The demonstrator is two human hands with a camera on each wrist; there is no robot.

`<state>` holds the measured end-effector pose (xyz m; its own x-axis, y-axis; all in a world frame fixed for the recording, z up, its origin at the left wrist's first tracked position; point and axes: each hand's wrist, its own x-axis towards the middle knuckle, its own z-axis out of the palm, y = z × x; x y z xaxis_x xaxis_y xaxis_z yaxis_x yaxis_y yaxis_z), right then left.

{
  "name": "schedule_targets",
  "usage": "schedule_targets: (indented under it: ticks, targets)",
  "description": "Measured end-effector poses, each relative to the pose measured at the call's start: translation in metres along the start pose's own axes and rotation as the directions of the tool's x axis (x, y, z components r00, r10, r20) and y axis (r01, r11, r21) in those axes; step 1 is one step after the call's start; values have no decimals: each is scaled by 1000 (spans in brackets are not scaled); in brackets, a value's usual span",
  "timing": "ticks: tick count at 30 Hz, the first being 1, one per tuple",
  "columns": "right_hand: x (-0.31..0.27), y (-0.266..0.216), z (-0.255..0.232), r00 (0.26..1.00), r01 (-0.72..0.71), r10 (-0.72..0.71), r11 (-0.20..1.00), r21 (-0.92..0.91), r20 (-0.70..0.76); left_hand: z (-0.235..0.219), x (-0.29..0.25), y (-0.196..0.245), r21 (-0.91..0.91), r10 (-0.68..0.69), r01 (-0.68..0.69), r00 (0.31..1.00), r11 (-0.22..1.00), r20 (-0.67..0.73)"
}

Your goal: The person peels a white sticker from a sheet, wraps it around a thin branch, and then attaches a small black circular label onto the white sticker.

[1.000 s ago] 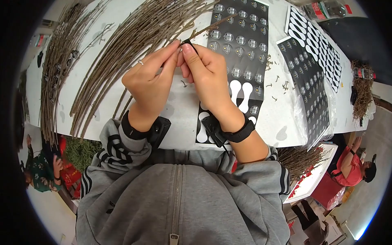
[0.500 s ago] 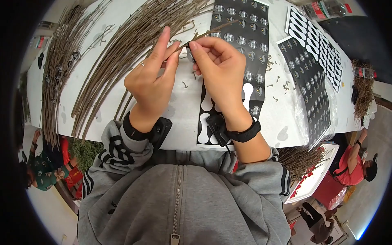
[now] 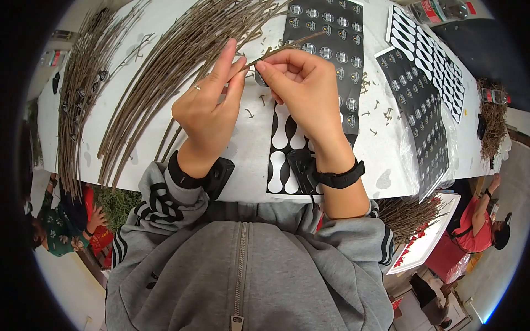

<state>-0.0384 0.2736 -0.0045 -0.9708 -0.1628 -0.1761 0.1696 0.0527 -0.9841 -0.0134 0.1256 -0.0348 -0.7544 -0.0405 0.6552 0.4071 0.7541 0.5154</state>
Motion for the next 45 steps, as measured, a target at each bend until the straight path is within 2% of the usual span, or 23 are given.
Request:
schedule_targets:
  ticks: [3,7,10,11,14,15,16,17,18,19,20,21,24,28,32,33,35,37,39,41,42,44,45]
  targets:
    - [1,12,5,1000,-11,14,954,300,-10,0,2,1,-11,-3,3,1000,1000,2]
    - [3,20,12,997,77,-60,909,410,-54,0,4,1,-17,23,-22,999,1000,47]
    - [5,19,9,994,105,-83,901,421,-69,1,11,0,-34,253,-256,965,966,-73]
    - [6,18,7,992,121,-97,896,428,-77,-3,15,1,-35,265,-268,961,963,-74]
    - [6,15,2,993,117,-94,891,439,-73,-33,26,7,71,142,-138,989,988,-49]
    - [6,15,0,994,108,-87,890,444,-67,-41,23,8,70,154,-151,987,986,-48]
    - [6,16,-2,993,118,-94,885,450,-74,-50,17,9,-147,-161,185,974,972,161]
    - [5,17,-5,993,117,-92,878,464,-75,-58,13,8,-267,-398,527,819,807,415]
    - [5,17,-7,993,115,-90,870,479,-75,-67,10,5,-263,-389,518,822,814,415]
    - [5,18,-8,994,111,-87,862,495,-73,-76,7,0,-268,-473,723,641,637,605]
    - [5,17,-9,993,117,-91,856,503,-76,-81,5,-2,-210,-487,881,417,424,767]
    - [4,17,-9,994,108,-95,868,485,-51,-83,2,-1,-204,-487,878,418,432,766]
    - [1,16,-8,995,94,-104,887,453,-3,-83,-7,1,-249,-542,832,520,495,660]
    - [-1,14,-8,988,146,-149,887,438,-28,-81,-14,8,-286,-554,815,560,505,617]
    - [-3,11,-7,987,140,-160,917,374,23,-85,-23,-1,-346,-545,785,611,514,574]
    - [-5,11,-7,988,140,-154,945,294,26,-88,-24,-6,-343,-549,779,618,525,563]
    - [-5,9,-4,988,145,-152,980,136,39,-102,-25,-23,-334,-564,764,637,552,525]
    - [-7,7,-3,984,169,-176,975,143,37,-132,-15,-42,-313,-588,748,658,586,471]
    - [-8,4,-5,983,184,-184,976,114,-11,-176,1,-67,-141,-693,766,631,627,347]
    - [-7,3,-10,979,201,-202,971,132,-8,-222,11,-93,36,-711,716,685,698,158]
    - [-6,3,-13,978,208,-207,969,133,-23,-243,15,-110,47,-710,712,689,701,143]
    - [-4,5,-16,976,218,-216,965,142,-30,-275,19,-149,313,-471,425,878,849,85]
    - [-3,6,-17,974,226,-223,968,111,-39,-284,20,-166,323,-471,426,879,845,74]
